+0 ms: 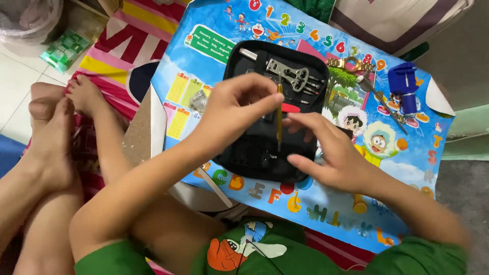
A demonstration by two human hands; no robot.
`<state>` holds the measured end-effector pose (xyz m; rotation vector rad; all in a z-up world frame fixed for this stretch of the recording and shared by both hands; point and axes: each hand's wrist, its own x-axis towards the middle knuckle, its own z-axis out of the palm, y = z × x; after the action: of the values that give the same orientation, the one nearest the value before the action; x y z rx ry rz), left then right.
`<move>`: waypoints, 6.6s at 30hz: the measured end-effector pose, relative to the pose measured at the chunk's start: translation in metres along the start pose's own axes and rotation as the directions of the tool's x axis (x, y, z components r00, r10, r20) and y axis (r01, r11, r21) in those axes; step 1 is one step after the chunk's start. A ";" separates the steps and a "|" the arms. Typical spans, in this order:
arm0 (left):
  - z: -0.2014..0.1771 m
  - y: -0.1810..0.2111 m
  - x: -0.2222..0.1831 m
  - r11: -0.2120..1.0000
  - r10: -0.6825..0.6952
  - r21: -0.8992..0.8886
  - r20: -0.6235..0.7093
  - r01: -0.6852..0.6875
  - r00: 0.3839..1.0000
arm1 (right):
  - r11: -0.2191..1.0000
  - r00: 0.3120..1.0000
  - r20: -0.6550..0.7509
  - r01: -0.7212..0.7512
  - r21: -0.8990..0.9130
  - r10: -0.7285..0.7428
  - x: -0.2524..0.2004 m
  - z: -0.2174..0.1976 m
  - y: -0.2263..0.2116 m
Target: The person uses a watch repair kit to manipulate and assemble small watch components while sitting on the floor.
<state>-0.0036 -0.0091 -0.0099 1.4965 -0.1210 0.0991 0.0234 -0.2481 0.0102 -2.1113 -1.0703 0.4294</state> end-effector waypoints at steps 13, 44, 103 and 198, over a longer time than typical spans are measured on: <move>0.007 -0.031 -0.006 0.998 -0.045 0.033 -0.144 0.050 0.989 | 0.979 0.999 -0.044 -0.016 0.201 0.025 0.000 0.028 0.033; 0.013 -0.015 0.001 0.763 0.392 0.415 0.312 -0.496 0.865 | -0.318 0.417 0.258 -0.082 -0.944 -0.872 0.008 0.004 0.109; 0.023 -0.053 0.004 0.545 -0.232 0.834 0.050 0.087 0.971 | 0.737 0.882 -0.470 -0.339 -0.584 0.033 0.030 0.060 0.117; 0.043 -0.025 -0.005 0.689 0.336 0.614 0.200 -0.385 0.920 | 0.717 0.820 0.515 0.203 -0.667 0.248 -0.004 -0.034 0.067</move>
<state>-0.0058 -0.0537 -0.0325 2.1593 -0.4860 0.4475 0.0777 -0.2930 -0.0154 -2.7530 -1.7832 0.8164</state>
